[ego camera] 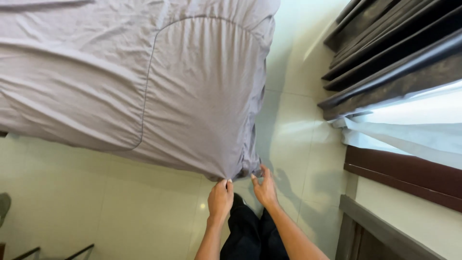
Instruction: The person spreads a light brown duvet over a bed with a grey fitted sheet. They pick up the duvet from a chair, unfold it, and then walk around the bed to smooth and align the fabric on all sides.
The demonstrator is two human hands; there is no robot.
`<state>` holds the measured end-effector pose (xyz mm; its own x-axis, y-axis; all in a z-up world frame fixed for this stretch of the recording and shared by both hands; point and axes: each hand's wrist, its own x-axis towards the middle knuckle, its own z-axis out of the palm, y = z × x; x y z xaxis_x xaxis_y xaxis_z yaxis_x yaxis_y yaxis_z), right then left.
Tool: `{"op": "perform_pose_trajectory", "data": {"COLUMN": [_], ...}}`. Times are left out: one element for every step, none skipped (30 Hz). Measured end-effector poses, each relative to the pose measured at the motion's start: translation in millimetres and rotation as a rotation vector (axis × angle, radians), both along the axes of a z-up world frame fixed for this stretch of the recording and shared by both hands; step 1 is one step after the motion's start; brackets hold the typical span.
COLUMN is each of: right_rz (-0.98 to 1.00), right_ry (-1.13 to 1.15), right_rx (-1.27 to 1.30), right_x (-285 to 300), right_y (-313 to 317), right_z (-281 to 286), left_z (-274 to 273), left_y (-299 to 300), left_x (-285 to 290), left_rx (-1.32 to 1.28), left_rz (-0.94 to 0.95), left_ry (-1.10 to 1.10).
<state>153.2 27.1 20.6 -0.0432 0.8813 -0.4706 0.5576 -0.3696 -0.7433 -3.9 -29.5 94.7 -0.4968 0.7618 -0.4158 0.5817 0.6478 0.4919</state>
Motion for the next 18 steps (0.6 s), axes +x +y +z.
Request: {"op": "perform_pose_trajectory", "data": {"right_rz": [0.011, 0.062, 0.114, 0.114, 0.134, 0.156, 0.158, 0.185, 0.213, 0.212, 0.307, 0.404, 0.405, 0.392, 0.38, 0.367, 0.403, 0.434], "right_ry": [0.005, 0.034, 0.065, 0.061, 0.068, 0.083, 0.088, 0.083, 0.078, 0.08, 0.075, 0.067, 0.067, 0.01, -0.047, -0.042, -0.052, -0.069], "right_rx": [-0.012, 0.104, 0.22, 0.216, 0.223, 0.247, 0.259, 0.265, 0.27, 0.283, 0.297, 0.3, 0.303, 0.321, 0.338, 0.345, 0.351, 0.347], "right_x": [-9.5, -17.0, -24.4, -29.5, -35.1, -47.2, -52.5, -59.8, -67.3, -76.1, -84.9, -91.9, -98.5, -107.0, -115.7, -115.0, -114.6, -110.9], "right_y": [0.8, 4.7, 8.7, 11.0, 12.8, 23.9, 26.4, 28.0, 29.1, 32.1, 34.9, 33.0, 35.9, 35.9, 35.8, 42.8, 49.9, 52.1], "right_z": [4.7, 11.8, 20.3, 36.3, 54.4, 72.9, 78.7, 84.4, 89.4, 106.9, 122.9, 138.7, 129.8, 120.0, 110.0, 102.5, 95.0, 88.2], "left_z": [6.7, 14.5, 23.7, 23.7, 26.0, 28.4, 35.5, 42.8, 49.5, 56.3, 61.6, 67.3, 68.6, 69.5, 70.2, 65.0, 60.1, 55.4], "left_y": [-1.9, 0.6, 3.2, -2.6, -9.2, -7.3, -6.0, -5.6, -5.7, 1.2, 8.1, 10.4, 19.4, 26.1, 32.8, 39.3, 46.0, 49.2], "left_x": [-0.4, 0.1, 0.6, 2.9, 4.8, 0.9, -5.2, -13.2, -21.3, -32.5, -43.9, -53.4, -59.5, -67.8, -76.2, -85.7, -95.5, -102.6], "left_rx": [-0.012, -0.032, -0.051, -0.056, -0.031, 0.01, 0.023, 0.101, 0.178, 0.191, 0.239, 0.277, 0.28, 0.28, 0.28, 0.288, 0.261, 0.229], "left_rz": [0.011, 0.033, 0.056, 0.056, 0.074, 0.095, 0.097, 0.062, 0.026, 0.025, -0.023, -0.071, -0.07, -0.135, -0.201, -0.212, -0.281, -0.355], "left_ry": [0.005, -0.024, -0.053, -0.057, -0.037, -0.009, -0.003, 0.07, 0.145, 0.148, 0.209, 0.268, 0.268, 0.34, 0.412, 0.418, 0.482, 0.536]}}
